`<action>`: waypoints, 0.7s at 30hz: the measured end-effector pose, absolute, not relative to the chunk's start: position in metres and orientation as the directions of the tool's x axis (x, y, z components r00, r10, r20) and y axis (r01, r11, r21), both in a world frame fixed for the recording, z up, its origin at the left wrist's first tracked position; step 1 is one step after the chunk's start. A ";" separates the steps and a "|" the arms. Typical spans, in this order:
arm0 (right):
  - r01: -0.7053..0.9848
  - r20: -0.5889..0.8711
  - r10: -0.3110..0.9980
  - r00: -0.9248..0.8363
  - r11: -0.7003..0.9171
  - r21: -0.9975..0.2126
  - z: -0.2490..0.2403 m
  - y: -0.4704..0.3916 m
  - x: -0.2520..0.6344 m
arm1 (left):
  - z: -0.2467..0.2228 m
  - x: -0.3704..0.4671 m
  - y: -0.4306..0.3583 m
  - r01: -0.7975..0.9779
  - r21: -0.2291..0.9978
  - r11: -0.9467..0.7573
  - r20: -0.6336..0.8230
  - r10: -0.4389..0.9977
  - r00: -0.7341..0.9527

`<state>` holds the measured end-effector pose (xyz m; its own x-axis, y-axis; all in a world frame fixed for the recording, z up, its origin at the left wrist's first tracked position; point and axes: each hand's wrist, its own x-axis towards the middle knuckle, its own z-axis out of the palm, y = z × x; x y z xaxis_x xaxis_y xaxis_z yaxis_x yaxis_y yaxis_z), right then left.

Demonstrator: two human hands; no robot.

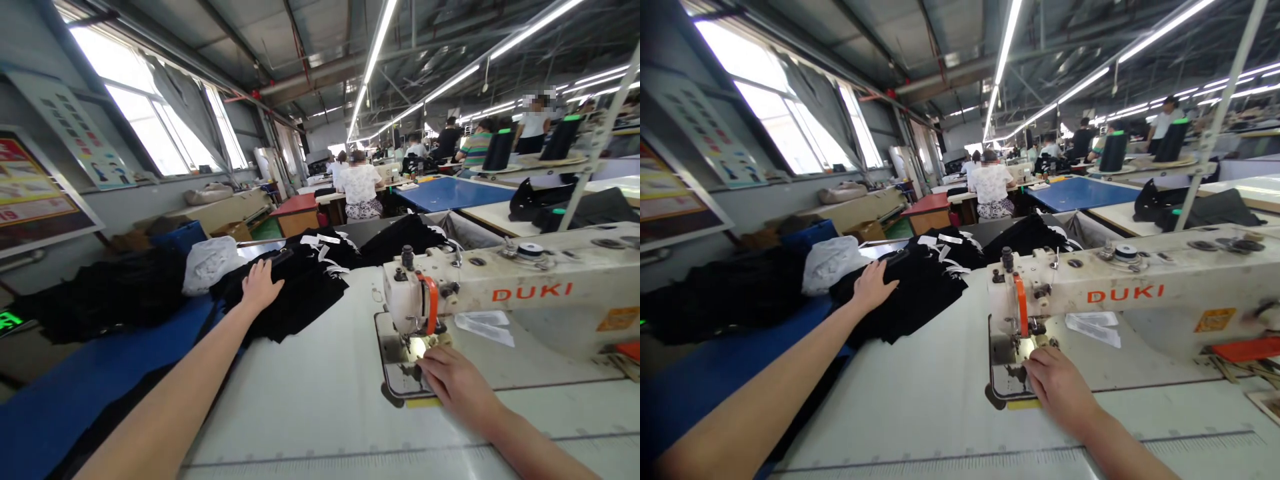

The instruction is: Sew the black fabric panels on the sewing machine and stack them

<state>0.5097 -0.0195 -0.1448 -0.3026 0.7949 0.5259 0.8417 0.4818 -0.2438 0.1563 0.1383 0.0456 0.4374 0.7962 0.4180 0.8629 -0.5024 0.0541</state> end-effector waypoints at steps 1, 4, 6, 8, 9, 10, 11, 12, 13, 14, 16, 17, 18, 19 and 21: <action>0.840 0.526 0.794 -0.305 0.485 -0.244 -0.145 -0.020 0.510 | 0.040 0.151 0.134 0.879 0.063 -0.472 0.412 0.815 0.408; 0.826 0.542 0.778 -0.316 0.507 -0.247 -0.146 -0.021 0.513 | 0.033 0.120 0.116 0.925 0.087 -0.370 0.376 0.872 0.313; 0.813 0.561 0.763 -0.320 0.525 -0.251 -0.148 -0.021 0.515 | 0.030 0.086 0.096 0.950 0.097 -0.296 0.338 0.908 0.249; 0.803 0.576 0.751 -0.324 0.540 -0.252 -0.151 -0.020 0.517 | 0.023 0.044 0.067 0.974 0.127 -0.190 0.235 0.959 0.156; 0.799 0.579 0.745 -0.330 0.547 -0.249 -0.152 -0.020 0.518 | 0.016 0.023 0.051 0.981 0.151 -0.119 0.144 0.985 0.097; 0.795 0.581 0.740 -0.338 0.555 -0.244 -0.153 -0.019 0.518 | 0.007 0.004 0.034 0.984 0.173 -0.047 0.029 0.999 0.042; 0.793 0.582 0.736 -0.345 0.561 -0.239 -0.155 -0.019 0.519 | -0.004 -0.013 0.018 0.984 0.179 -0.022 -0.048 0.998 0.031; 0.793 0.582 0.735 -0.349 0.562 -0.235 -0.156 -0.019 0.520 | -0.016 -0.026 0.003 0.987 0.159 -0.031 -0.095 0.994 0.047; 0.793 0.582 0.733 -0.352 0.564 -0.230 -0.156 -0.019 0.520 | -0.028 -0.034 -0.010 0.991 0.129 -0.047 -0.091 0.994 0.059; 0.794 0.582 0.732 -0.354 0.564 -0.226 -0.157 -0.019 0.520 | -0.039 -0.039 -0.020 0.993 0.097 -0.063 -0.053 0.996 0.068; 0.798 0.578 0.734 -0.357 0.561 -0.221 -0.157 -0.019 0.521 | -0.056 -0.037 -0.031 0.995 0.045 -0.083 0.044 0.996 0.081; 0.799 0.575 0.736 -0.357 0.560 -0.220 -0.157 -0.019 0.521 | -0.061 -0.032 -0.033 0.996 0.033 -0.086 0.085 0.993 0.083; 0.799 0.572 0.738 -0.357 0.559 -0.221 -0.157 -0.019 0.521 | -0.063 -0.027 -0.033 0.996 0.031 -0.085 0.112 0.990 0.081; 0.801 0.572 0.740 -0.354 0.555 -0.223 -0.156 -0.019 0.520 | -0.062 -0.023 -0.031 0.996 0.041 -0.078 0.131 0.989 0.072; 0.807 0.576 0.742 -0.342 0.546 -0.225 -0.156 -0.020 0.520 | -0.056 -0.018 -0.025 0.996 0.086 -0.028 0.168 0.986 0.013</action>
